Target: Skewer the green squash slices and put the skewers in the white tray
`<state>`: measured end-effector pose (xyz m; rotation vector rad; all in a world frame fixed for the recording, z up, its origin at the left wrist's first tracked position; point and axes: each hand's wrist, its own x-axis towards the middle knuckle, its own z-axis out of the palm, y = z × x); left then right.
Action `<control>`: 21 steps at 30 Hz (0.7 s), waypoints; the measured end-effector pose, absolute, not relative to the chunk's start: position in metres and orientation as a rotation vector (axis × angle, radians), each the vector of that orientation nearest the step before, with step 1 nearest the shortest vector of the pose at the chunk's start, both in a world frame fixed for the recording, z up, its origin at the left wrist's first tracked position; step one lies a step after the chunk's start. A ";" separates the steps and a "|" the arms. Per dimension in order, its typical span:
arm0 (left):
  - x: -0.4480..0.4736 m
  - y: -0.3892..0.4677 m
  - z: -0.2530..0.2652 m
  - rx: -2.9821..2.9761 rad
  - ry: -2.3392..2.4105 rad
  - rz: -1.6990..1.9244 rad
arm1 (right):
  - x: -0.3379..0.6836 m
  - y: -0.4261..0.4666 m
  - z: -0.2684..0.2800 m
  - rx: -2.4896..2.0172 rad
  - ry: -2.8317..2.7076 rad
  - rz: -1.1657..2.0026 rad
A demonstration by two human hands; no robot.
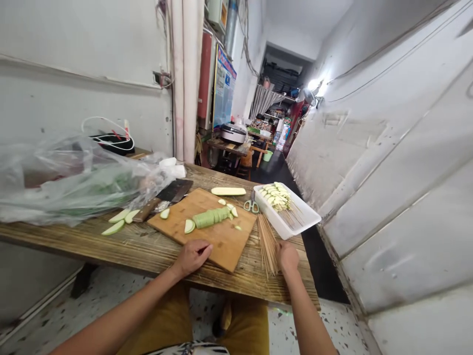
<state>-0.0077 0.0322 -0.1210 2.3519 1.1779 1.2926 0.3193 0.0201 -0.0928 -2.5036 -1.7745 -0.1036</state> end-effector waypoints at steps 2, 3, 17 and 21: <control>-0.008 0.032 -0.120 2.344 1.175 1.278 | 0.321 0.019 -0.091 -2.491 -1.774 -0.107; -0.008 0.032 -0.120 2.337 1.176 1.267 | 0.322 0.017 -0.092 -2.484 -1.773 -0.111; -0.010 0.030 -0.115 2.270 1.212 1.179 | 0.328 0.004 -0.127 -2.353 -1.595 -0.300; -0.008 0.031 -0.116 2.248 1.243 1.178 | 0.332 0.005 -0.129 -2.335 -1.586 -0.316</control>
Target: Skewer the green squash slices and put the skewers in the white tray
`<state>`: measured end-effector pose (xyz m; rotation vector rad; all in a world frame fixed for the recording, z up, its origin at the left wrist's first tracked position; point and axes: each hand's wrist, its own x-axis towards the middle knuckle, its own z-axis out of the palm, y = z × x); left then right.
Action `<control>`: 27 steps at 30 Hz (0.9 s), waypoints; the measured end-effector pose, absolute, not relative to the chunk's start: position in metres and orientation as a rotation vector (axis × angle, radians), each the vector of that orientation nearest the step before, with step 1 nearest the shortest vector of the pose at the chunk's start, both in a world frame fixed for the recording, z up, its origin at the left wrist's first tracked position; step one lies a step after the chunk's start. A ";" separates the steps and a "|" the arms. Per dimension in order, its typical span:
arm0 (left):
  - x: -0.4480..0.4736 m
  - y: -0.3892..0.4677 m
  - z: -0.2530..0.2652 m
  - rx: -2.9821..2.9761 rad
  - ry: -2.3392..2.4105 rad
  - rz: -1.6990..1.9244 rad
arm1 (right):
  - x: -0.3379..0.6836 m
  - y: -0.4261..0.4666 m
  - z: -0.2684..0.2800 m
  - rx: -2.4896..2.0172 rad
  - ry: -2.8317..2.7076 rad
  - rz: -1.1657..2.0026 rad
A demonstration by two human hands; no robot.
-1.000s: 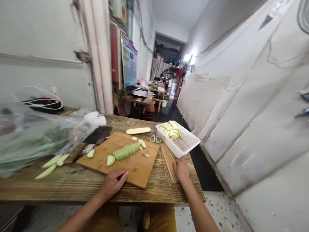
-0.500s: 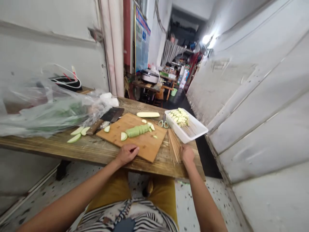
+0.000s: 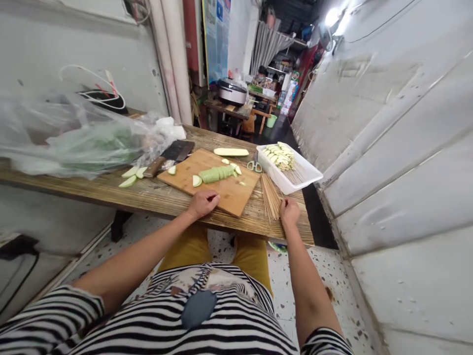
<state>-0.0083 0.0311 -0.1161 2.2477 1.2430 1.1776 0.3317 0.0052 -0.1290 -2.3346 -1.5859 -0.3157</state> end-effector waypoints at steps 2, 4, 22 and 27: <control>-0.007 0.032 -0.117 2.240 1.263 1.175 | 0.333 0.005 -0.130 -2.327 -1.572 -0.325; -0.007 0.032 -0.118 2.243 1.279 1.177 | 0.332 0.005 -0.129 -2.311 -1.545 -0.342; -0.010 0.029 -0.120 2.371 1.254 1.182 | 0.319 -0.002 -0.126 -2.233 -1.356 -0.314; -0.009 0.027 -0.121 2.369 1.278 1.197 | 0.319 -0.006 -0.129 -2.142 -1.417 -0.333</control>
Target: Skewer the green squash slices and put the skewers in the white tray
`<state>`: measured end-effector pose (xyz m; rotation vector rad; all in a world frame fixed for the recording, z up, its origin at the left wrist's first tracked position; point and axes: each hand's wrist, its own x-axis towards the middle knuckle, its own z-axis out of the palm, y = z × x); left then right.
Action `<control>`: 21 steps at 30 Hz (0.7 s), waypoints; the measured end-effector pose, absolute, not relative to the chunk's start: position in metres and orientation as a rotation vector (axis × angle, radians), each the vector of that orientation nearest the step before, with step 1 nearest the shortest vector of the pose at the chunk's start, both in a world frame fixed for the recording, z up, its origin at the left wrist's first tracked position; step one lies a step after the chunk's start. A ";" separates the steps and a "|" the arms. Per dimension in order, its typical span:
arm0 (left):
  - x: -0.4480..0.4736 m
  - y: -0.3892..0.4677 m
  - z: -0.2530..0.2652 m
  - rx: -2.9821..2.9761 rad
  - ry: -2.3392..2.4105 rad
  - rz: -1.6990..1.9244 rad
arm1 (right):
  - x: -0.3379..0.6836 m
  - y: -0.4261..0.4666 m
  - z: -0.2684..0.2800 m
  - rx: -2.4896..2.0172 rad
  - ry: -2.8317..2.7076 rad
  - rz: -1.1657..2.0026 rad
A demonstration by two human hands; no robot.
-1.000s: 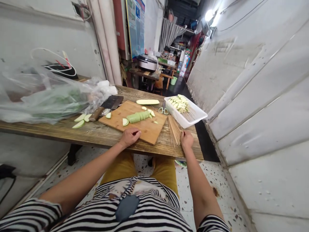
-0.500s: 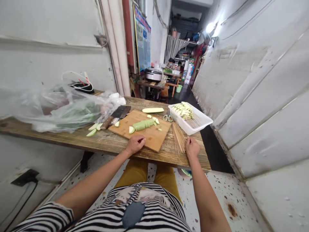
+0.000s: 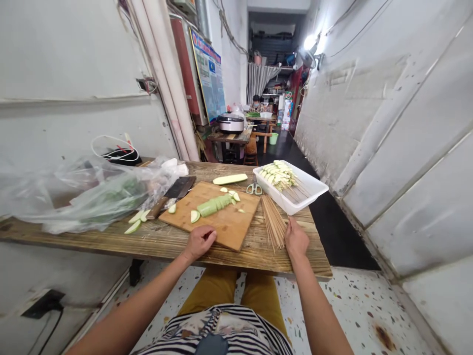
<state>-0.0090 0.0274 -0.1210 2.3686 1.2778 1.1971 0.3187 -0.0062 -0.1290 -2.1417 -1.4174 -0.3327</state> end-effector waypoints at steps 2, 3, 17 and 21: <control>-0.009 0.026 -0.122 2.360 1.306 1.219 | 0.319 -0.009 -0.129 -2.100 -1.435 -0.352; -0.010 0.025 -0.122 2.355 1.322 1.233 | 0.319 -0.010 -0.130 -2.081 -1.438 -0.363; -0.092 0.081 -0.101 2.357 1.736 0.756 | 0.318 -0.016 -0.131 -1.870 -1.495 -0.366; -0.096 0.092 -0.090 2.372 1.660 0.563 | 0.317 -0.018 -0.130 -1.816 -1.502 -0.353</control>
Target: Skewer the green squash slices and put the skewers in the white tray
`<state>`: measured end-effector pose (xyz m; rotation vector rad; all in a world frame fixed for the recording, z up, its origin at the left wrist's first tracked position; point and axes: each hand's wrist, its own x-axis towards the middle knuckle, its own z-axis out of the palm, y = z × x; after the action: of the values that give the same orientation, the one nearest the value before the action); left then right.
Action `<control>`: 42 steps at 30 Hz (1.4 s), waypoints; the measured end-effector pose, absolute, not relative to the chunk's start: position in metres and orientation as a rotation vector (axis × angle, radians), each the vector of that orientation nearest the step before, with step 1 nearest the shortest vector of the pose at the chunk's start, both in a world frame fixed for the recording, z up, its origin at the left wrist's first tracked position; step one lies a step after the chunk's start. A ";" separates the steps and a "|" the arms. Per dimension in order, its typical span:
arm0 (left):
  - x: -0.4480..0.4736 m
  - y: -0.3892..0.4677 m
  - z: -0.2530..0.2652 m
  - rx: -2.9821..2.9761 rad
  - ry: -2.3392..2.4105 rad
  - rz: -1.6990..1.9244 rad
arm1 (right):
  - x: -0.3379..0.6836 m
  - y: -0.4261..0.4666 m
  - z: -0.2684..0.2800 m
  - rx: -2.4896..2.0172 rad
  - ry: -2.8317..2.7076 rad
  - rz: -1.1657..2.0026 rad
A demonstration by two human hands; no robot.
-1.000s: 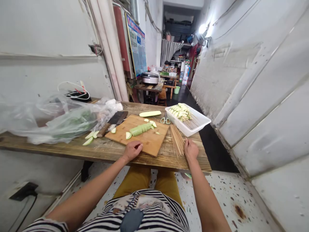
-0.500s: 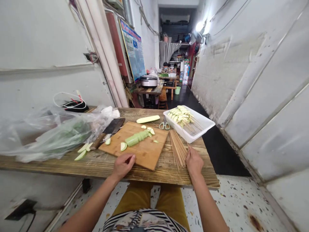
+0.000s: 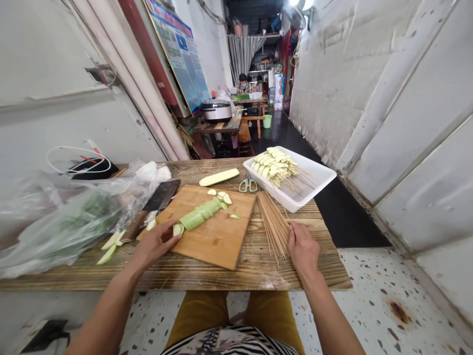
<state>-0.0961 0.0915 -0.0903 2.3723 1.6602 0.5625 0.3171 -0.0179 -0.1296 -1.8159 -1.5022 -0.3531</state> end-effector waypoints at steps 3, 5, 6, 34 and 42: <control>-0.098 0.095 -0.084 2.399 1.721 0.588 | 0.316 -0.019 -0.128 -1.814 -1.508 -0.369; -0.100 0.095 -0.083 2.315 1.774 0.591 | 0.316 -0.019 -0.128 -1.810 -1.522 -0.382; -0.101 0.094 -0.083 2.253 1.778 0.583 | 0.316 -0.019 -0.127 -1.809 -1.528 -0.387; -0.104 0.128 -0.045 2.357 1.527 0.107 | 0.283 -0.045 -0.097 -1.533 -1.516 -0.474; -0.056 0.044 -0.044 0.868 1.128 1.158 | 0.174 -0.100 -0.082 -1.235 -1.791 0.385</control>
<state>-0.0562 0.0441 -0.0440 0.8677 1.1282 1.1576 0.1737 -0.0999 -0.0825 -1.2350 -1.7914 0.3852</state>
